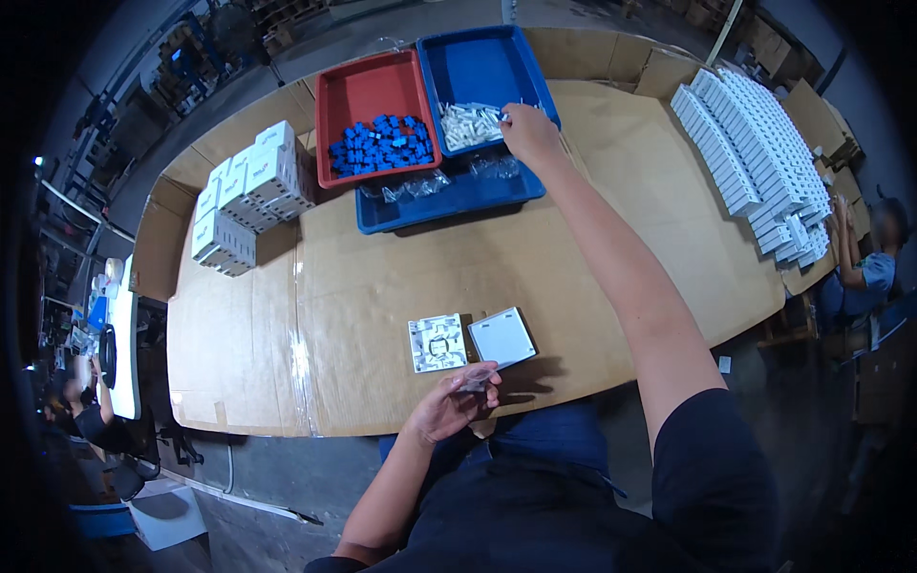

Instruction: Packing electronic components and plastic fasteners into small boxes at a factory workstation.

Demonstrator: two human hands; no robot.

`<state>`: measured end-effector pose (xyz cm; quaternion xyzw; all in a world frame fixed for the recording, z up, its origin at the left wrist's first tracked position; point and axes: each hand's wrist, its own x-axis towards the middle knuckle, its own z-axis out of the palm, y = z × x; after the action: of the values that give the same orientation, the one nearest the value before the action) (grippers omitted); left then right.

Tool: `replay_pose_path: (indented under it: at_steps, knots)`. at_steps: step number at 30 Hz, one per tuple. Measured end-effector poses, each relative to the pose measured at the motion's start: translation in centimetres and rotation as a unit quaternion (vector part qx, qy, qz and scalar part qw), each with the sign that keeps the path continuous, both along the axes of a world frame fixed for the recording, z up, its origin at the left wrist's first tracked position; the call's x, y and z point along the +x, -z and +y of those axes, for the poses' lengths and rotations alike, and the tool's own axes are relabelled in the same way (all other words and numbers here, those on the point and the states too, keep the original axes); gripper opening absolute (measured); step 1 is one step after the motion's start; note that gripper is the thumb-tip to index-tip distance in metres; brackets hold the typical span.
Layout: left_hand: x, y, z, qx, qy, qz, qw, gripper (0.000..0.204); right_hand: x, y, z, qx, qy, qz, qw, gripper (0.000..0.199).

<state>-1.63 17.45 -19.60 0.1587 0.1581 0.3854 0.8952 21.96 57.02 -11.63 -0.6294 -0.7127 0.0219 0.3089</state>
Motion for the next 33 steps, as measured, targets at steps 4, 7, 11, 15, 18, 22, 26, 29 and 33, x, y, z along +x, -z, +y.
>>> replay_pose_path:
  at_steps: [4, 7, 11, 15, 18, 22, 26, 29, 33]
  knots:
    - [0.1, 0.2, 0.0, 0.016, 0.001, 0.013, 1.0, 0.059, -0.1, 0.3, 0.8, 0.031, 0.009, -0.037, 0.999, 0.019]
    - [0.2, 0.5, 0.0, 0.017, 0.013, 0.03, 0.999, 0.064, 0.8, -0.2, 0.4, 0.027, 0.021, -0.02, 0.999, 0.015]
    - [0.0, -0.5, -0.1, 0.044, 0.01, 0.066, 0.997, 0.054, 1.4, -2.1, -2.9, 0.109, 0.015, 0.065, 0.992, 0.014]
    - [1.9, -5.1, -1.4, 0.118, 0.046, 0.27, 0.955, 0.047, 2.7, -6.1, -10.4, 0.089, -0.096, 0.394, 0.91, 0.015]
    - [2.9, -8.1, -2.0, 0.214, 0.017, 0.19, 0.958, 0.04, 2.1, -10.0, -18.4, 0.039, -0.12, 0.531, 0.838, 0.016]
    - [4.0, -10.3, 0.5, 0.18, -0.165, 0.172, 0.954, 0.046, 2.7, -10.6, -24.0, 0.019, -0.16, 0.537, 0.828, 0.015]
    - [4.1, -13.8, 2.4, 0.089, -0.198, 0.093, 0.972, 0.062, 2.7, -11.3, -29.3, 0.0, -0.195, 0.503, 0.842, 0.013]
    - [3.5, -14.0, 2.4, 0.085, -0.185, 0.097, 0.974, 0.06, 0.9, -12.1, -31.5, -0.02, -0.193, 0.481, 0.855, 0.01]
    - [2.7, -13.9, 1.2, 0.081, -0.188, 0.086, 0.975, 0.059, -0.6, -12.1, -32.5, -0.023, -0.262, 0.362, 0.895, 0.011]
